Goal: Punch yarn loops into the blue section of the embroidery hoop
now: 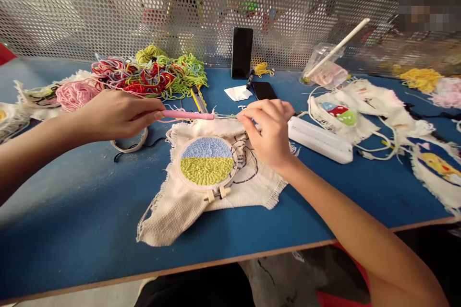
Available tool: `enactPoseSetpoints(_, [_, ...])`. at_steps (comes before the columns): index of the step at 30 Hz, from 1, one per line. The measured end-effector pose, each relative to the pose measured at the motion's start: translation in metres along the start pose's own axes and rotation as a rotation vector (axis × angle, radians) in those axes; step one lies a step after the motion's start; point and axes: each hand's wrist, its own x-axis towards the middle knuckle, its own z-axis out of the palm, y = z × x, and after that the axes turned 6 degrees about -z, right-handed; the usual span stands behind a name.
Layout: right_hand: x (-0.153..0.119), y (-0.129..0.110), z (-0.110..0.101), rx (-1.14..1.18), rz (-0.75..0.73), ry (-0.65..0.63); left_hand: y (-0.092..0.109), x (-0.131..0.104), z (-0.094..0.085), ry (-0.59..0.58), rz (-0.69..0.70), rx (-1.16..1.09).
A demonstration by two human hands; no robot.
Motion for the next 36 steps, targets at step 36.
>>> enactPoseSetpoints(36, [-0.012,-0.003,0.014,-0.257,-0.25,-0.416,0.017,-0.002,-0.004,-0.066,-0.034,0.111])
